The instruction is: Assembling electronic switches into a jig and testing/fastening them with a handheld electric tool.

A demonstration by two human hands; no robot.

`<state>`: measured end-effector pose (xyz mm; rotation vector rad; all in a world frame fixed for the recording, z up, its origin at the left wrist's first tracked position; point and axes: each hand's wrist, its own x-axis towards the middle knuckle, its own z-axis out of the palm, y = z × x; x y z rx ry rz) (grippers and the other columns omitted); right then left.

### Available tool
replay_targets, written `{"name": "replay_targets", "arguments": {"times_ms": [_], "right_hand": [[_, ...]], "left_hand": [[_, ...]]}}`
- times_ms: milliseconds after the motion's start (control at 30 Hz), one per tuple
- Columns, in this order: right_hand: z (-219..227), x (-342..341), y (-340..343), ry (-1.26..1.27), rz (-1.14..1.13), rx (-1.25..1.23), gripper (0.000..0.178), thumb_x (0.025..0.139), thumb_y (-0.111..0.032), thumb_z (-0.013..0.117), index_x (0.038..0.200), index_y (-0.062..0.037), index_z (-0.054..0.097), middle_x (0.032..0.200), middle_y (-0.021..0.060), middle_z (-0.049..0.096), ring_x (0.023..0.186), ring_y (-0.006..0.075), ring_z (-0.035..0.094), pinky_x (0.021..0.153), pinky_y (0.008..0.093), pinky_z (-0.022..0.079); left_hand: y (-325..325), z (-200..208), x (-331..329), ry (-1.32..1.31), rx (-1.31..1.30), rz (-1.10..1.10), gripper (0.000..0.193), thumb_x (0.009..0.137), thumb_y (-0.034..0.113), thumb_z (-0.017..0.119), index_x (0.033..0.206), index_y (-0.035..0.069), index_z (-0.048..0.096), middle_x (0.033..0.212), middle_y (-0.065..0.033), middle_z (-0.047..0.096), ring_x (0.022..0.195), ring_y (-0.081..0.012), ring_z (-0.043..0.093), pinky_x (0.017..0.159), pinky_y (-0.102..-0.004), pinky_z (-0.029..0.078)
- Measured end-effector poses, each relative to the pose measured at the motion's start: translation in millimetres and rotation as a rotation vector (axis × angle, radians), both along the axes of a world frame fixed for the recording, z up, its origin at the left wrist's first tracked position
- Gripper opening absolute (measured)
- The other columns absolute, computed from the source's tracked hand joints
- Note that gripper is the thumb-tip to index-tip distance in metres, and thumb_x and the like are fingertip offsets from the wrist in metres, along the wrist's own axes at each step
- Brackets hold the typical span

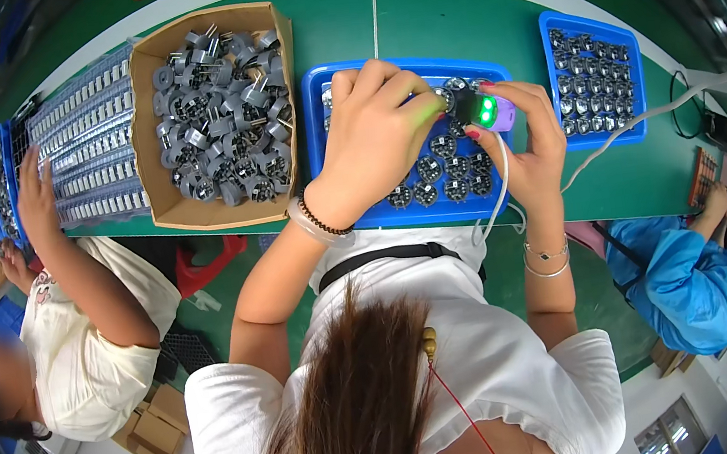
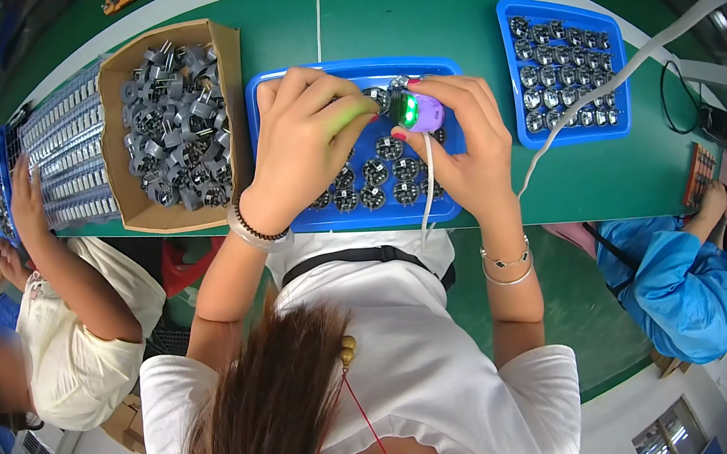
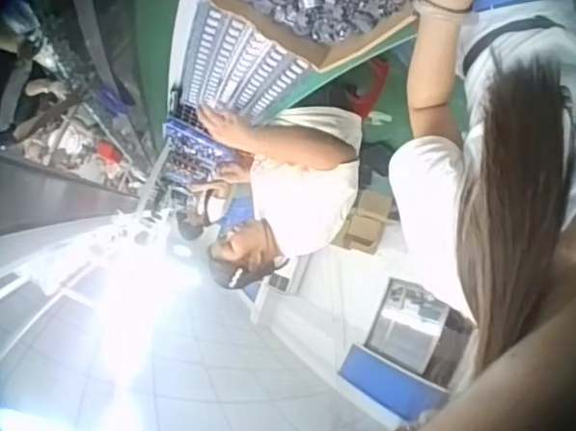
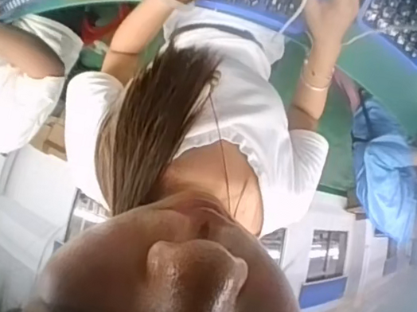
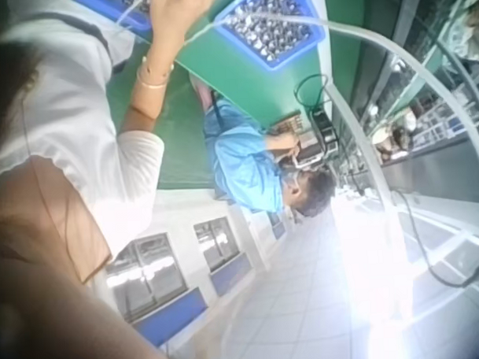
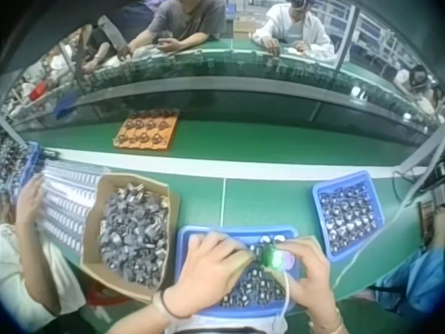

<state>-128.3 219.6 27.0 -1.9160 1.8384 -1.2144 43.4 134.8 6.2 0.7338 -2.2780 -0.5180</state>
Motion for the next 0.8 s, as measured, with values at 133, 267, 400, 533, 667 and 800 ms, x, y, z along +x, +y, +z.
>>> {"name": "replay_targets", "arguments": {"times_ms": [133,267,400,533,667,800], "right_hand": [[-3,-3,1,0.007,0.039,0.004,0.041,0.070,-0.007,0.079,0.106,-0.0001,0.061,0.104,0.0124,0.063,0.094,0.0241,0.059,0.082,0.0321,0.047],[-12,-6,15,-0.571,-0.177,-0.136,0.046,0.079,-0.008,0.074,0.117,0.0017,0.051,0.115,0.0133,0.056,0.100,0.0193,0.056,0.091,0.0319,0.045],[-2,-10,23,-0.581,-0.211,-0.147,0.046,0.077,-0.009,0.076,0.115,0.0021,0.051,0.112,0.0135,0.057,0.102,0.0204,0.056,0.091,0.0326,0.045],[1,-16,33,-0.297,0.003,-0.056,0.047,0.075,-0.013,0.078,0.111,0.0036,0.054,0.110,0.0136,0.058,0.099,0.0223,0.055,0.087,0.0332,0.045],[-1,-20,45,-0.372,-0.051,-0.050,0.050,0.073,-0.019,0.080,0.109,0.0039,0.055,0.105,0.0142,0.056,0.096,0.0229,0.055,0.085,0.0323,0.045],[1,-25,51,-0.350,-0.114,0.017,0.047,0.079,-0.030,0.074,0.107,0.0009,0.053,0.102,0.0146,0.057,0.093,0.0220,0.056,0.084,0.0333,0.046]], "left_hand": [[-1,2,2,-0.011,0.037,0.008,0.010,0.070,0.013,0.073,0.080,0.015,0.070,0.083,0.0050,0.061,0.086,-0.0170,0.053,0.076,-0.0334,0.033],[-5,-4,0,-0.051,-0.016,0.061,0.009,0.070,0.013,0.073,0.079,0.013,0.070,0.082,0.0046,0.062,0.088,-0.0172,0.053,0.076,-0.0338,0.033],[-5,-15,-7,-0.111,-0.048,0.076,0.008,0.070,0.012,0.072,0.078,0.012,0.070,0.082,0.0043,0.061,0.089,-0.0179,0.053,0.076,-0.0346,0.033],[-5,-15,-12,-0.125,-0.055,0.094,0.010,0.070,0.013,0.072,0.080,0.012,0.070,0.083,0.0039,0.061,0.088,-0.0182,0.053,0.076,-0.0345,0.034],[6,4,-2,-0.092,0.053,0.039,0.013,0.070,0.015,0.073,0.083,0.014,0.071,0.083,0.0036,0.061,0.088,-0.0180,0.052,0.076,-0.0339,0.034],[19,3,1,-0.259,0.069,-0.152,0.013,0.070,0.017,0.074,0.083,0.014,0.071,0.081,0.0040,0.061,0.088,-0.0174,0.052,0.077,-0.0334,0.035]]}}
